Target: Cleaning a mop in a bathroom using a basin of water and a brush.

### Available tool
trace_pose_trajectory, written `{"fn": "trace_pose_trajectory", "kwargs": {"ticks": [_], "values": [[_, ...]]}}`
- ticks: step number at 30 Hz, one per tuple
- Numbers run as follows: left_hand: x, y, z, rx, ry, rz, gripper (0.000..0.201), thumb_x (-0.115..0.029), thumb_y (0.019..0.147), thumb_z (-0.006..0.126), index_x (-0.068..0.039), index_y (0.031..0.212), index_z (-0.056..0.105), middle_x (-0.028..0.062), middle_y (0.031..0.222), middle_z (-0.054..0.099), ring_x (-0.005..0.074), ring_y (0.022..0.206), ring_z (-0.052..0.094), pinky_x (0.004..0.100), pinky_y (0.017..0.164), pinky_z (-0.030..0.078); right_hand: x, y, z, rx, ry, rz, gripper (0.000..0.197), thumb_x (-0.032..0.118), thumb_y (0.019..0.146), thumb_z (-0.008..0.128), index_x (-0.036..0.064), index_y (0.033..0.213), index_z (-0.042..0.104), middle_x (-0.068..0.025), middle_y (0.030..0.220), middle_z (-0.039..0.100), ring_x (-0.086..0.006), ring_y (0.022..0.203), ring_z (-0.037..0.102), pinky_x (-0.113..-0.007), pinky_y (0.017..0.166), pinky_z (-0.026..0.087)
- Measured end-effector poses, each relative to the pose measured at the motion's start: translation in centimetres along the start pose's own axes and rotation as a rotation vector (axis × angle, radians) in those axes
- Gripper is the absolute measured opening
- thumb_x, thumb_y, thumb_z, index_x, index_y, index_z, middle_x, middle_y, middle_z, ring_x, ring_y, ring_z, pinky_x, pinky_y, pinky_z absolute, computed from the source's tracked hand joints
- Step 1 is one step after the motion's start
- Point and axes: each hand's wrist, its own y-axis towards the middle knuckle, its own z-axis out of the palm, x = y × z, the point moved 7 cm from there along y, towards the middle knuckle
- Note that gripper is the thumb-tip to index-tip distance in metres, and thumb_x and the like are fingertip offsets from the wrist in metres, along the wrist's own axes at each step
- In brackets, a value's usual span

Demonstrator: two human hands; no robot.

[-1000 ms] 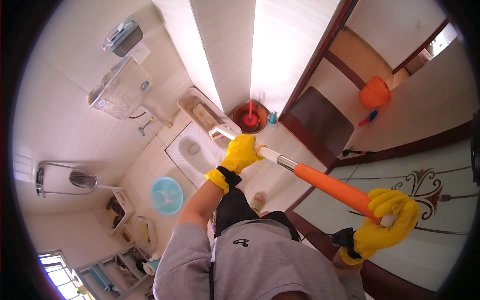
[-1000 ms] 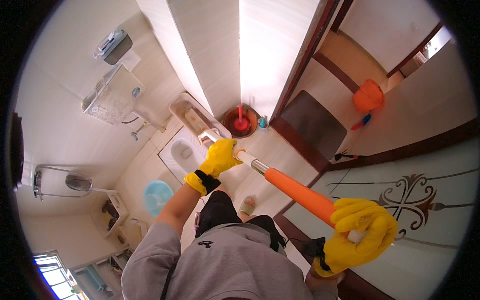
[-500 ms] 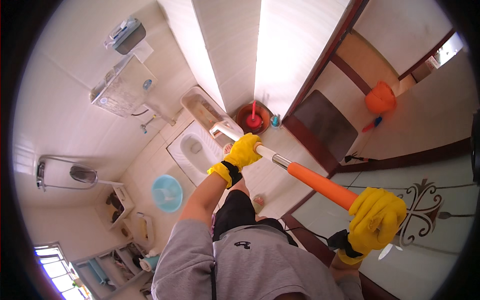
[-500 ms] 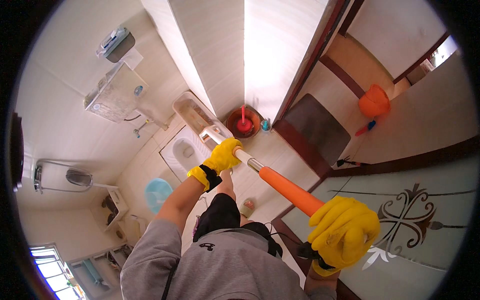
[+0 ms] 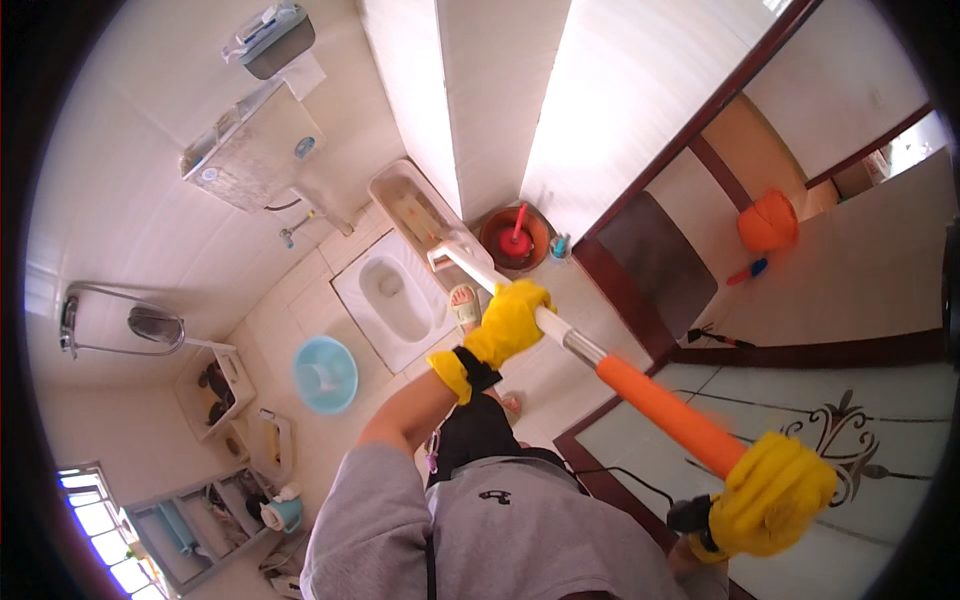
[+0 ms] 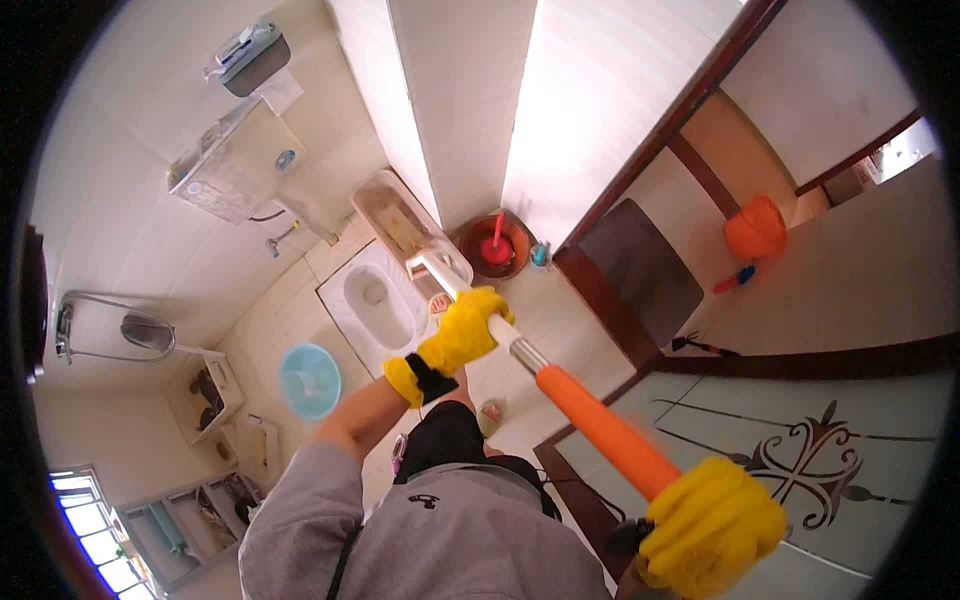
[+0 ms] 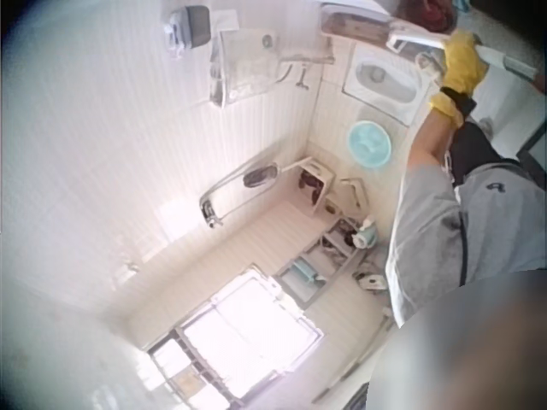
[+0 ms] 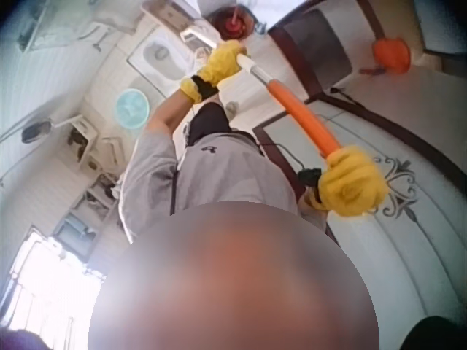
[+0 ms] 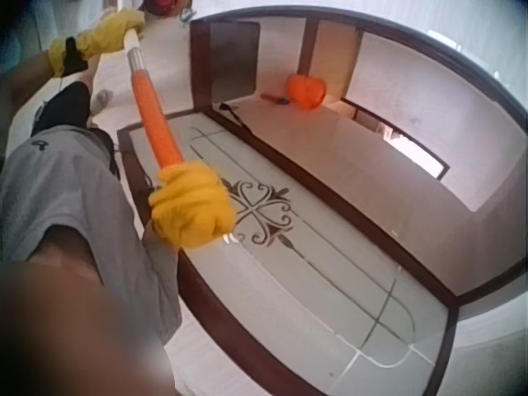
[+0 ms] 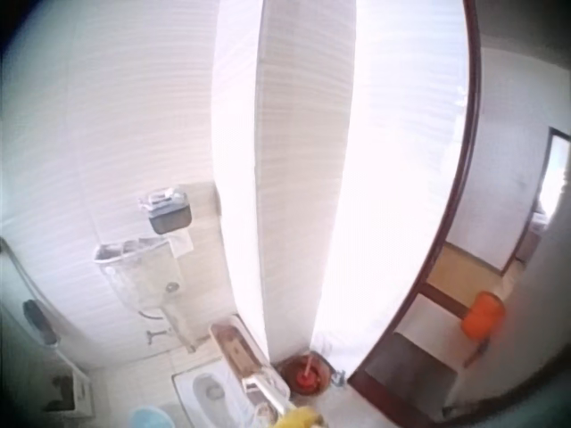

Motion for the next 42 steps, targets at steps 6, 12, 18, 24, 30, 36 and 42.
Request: {"fn": "trace_pose_trajectory", "kwargs": {"ticks": [6,12,18,24,30,36,42], "values": [[0.1,-0.2,0.2,0.068,-0.009,0.007,0.018,-0.014,0.072,0.077,-0.011,0.085,0.066,0.0118,0.085,0.064,0.0382,0.085,0.062,0.0454,0.074,0.048,0.9,-0.1,1.4,0.044,0.263,-0.206,0.021,0.017,0.099,0.045,0.0067,0.082,0.039,-0.0038,0.061,0.045,-0.0163,0.049,0.045,-0.031,0.05,0.044],[-0.7,-2.2,2.4,0.147,-0.069,-0.013,0.018,-0.011,0.069,0.073,-0.012,0.086,0.067,0.0134,0.084,0.066,0.0381,0.088,0.063,0.0487,0.077,0.047,2.5,-0.5,0.7,0.159,0.385,-0.234,0.021,0.014,0.095,0.05,0.0097,0.076,0.041,-0.0014,0.056,0.039,-0.0148,0.044,0.042,-0.027,0.043,0.04],[1.8,0.8,0.7,0.212,0.012,-0.027,0.019,-0.012,0.069,0.073,-0.01,0.087,0.067,0.0147,0.085,0.067,0.0397,0.088,0.064,0.049,0.077,0.049,-0.6,-0.7,1.3,0.0,0.164,-0.181,0.017,0.012,0.098,0.047,0.0061,0.085,0.039,-0.0025,0.061,0.043,-0.0149,0.047,0.043,-0.029,0.049,0.042],[-0.6,-1.3,2.5,0.214,-0.012,-0.001,0.018,-0.013,0.069,0.074,-0.011,0.086,0.068,0.0143,0.084,0.067,0.0391,0.088,0.065,0.0499,0.077,0.049,1.8,-0.6,-0.4,0.099,0.376,-0.26,0.016,0.0,0.099,0.042,0.0049,0.085,0.036,-0.0035,0.059,0.039,-0.0147,0.047,0.037,-0.029,0.045,0.038],[3.8,0.1,0.3,0.128,0.055,-0.059,0.016,-0.013,0.069,0.075,-0.01,0.083,0.068,0.0134,0.083,0.067,0.0383,0.086,0.064,0.047,0.077,0.049,-0.2,-0.5,4.6,0.319,0.154,-0.04,0.016,0.016,0.095,0.052,0.0069,0.084,0.045,-0.0086,0.064,0.054,-0.0254,0.059,0.058,-0.037,0.059,0.052],[1.5,-1.2,1.9,0.113,0.026,-0.077,0.015,-0.013,0.07,0.074,-0.012,0.084,0.068,0.0124,0.084,0.067,0.0384,0.087,0.064,0.0475,0.078,0.048,0.7,-0.7,0.9,-0.007,0.105,0.109,0.028,0.022,0.095,0.053,0.0062,0.074,0.044,-0.0094,0.063,0.06,-0.0256,0.062,0.06,-0.037,0.06,0.053],[2.9,-0.3,0.1,0.073,0.074,-0.054,0.018,-0.012,0.069,0.077,-0.009,0.085,0.069,0.0142,0.085,0.068,0.0381,0.086,0.066,0.046,0.076,0.052,-0.2,-1.1,3.3,0.279,0.075,-0.022,0.018,0.006,0.097,0.048,0.0064,0.085,0.035,-0.0054,0.063,0.045,-0.0177,0.048,0.045,-0.033,0.05,0.046]]}}
